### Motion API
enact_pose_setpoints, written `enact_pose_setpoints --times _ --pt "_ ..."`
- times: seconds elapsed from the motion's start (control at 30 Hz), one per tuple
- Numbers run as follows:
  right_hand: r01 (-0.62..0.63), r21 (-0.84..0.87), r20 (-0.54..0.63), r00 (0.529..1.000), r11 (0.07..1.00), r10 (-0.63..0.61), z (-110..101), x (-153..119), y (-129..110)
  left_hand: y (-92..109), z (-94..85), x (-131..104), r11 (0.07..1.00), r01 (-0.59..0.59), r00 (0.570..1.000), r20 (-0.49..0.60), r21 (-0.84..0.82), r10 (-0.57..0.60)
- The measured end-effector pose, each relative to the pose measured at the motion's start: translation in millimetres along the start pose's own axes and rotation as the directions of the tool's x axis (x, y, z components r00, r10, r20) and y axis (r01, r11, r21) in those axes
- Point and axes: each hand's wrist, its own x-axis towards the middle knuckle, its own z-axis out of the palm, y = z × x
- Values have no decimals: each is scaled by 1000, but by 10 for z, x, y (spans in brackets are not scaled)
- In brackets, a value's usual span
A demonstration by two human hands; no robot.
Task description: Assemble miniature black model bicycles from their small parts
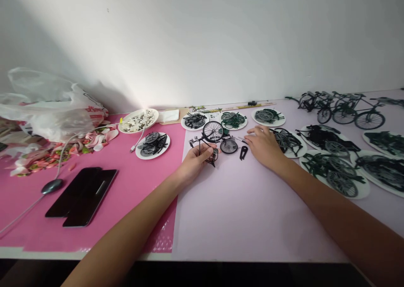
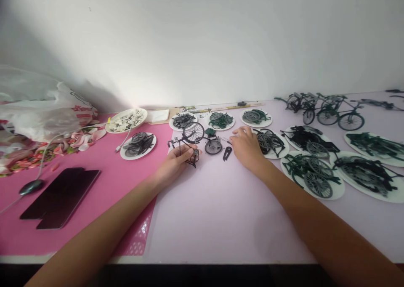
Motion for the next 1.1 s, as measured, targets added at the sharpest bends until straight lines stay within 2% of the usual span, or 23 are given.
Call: enact_pose_setpoints --times 0.13,0.33,0.6,0.83,1.1 --pt "4 3 28 1000 1000 -4 -121 -7 -76 -41 -23 20 1000 -10 1000 -28 18 10" --pt "-24 65 191 982 998 11 -323 -74 -213 -72 -48 42 1000 -5 999 -49 29 6" --pt "-39 98 301 954 994 8 -483 -80 -197 -81 -75 60 1000 -12 1000 1 -10 12" --pt "-21 134 268 963 991 -16 -528 -91 -190 -91 -72 66 1000 2 1000 8 -26 -1" --pt "-20 168 289 957 986 -30 -557 -93 -228 -90 -90 70 1000 -8 999 46 -21 9"
